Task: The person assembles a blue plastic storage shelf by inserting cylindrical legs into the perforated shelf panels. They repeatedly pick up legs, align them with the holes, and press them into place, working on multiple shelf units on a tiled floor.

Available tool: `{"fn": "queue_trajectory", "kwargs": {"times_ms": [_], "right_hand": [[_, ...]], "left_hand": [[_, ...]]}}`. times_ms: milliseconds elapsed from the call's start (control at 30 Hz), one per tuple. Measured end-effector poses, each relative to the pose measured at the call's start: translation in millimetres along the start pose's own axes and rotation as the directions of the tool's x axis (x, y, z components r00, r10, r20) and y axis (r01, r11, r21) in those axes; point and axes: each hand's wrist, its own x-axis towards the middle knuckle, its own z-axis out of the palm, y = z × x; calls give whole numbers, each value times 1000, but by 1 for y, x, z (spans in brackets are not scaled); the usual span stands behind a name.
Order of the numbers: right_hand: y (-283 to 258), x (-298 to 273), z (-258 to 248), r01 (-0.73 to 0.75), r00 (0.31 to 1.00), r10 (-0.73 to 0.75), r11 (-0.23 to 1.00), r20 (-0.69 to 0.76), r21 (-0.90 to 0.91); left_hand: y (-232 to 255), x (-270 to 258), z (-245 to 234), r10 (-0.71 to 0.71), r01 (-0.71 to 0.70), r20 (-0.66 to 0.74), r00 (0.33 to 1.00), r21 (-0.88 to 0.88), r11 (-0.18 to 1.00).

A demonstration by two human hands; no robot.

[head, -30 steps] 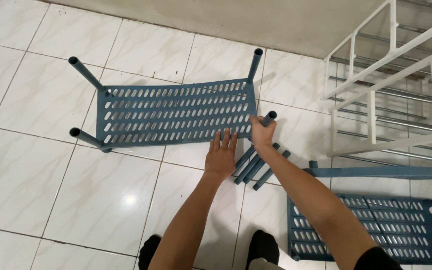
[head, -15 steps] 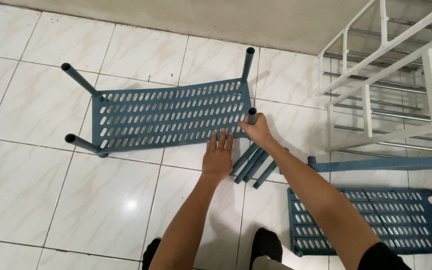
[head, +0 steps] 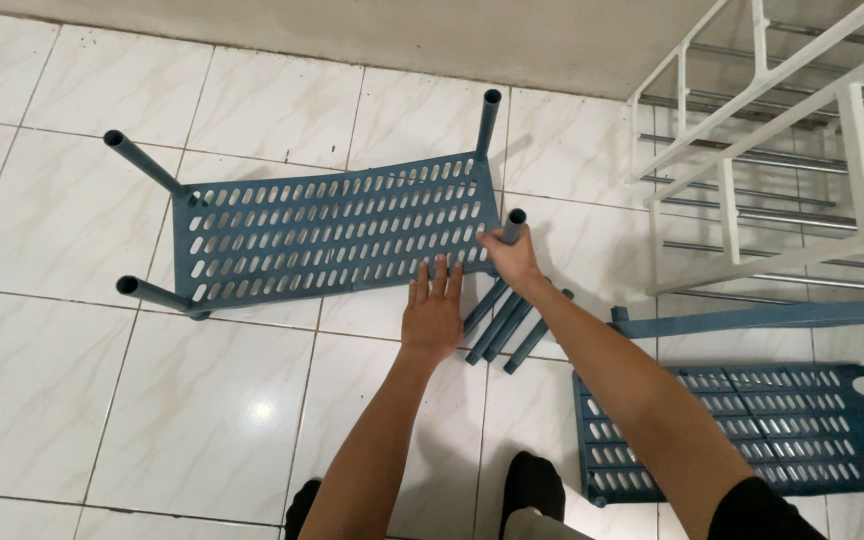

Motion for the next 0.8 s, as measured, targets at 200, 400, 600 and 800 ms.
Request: {"fn": "queue_trajectory", "kwargs": {"times_ms": [200, 400, 600, 800], "right_hand": [[-42, 13, 4, -80, 992, 55, 968, 112, 238], [-52, -9, 1, -24, 999, 29, 993, -39, 117], [-22, -30, -7, -335, 929, 359, 917, -84, 218], [7, -43, -10, -347, 932, 349, 937, -96, 34]], "left_hand": [[-7, 5, 7, 14, -13, -52, 999, 19, 1000], [-24, 15, 10, 2, -2, -105, 994, -4, 1000], [-33, 19, -12, -24, 21, -101, 995, -29, 999], [-6, -1, -22, 152, -212, -506, 849, -63, 975]]}}
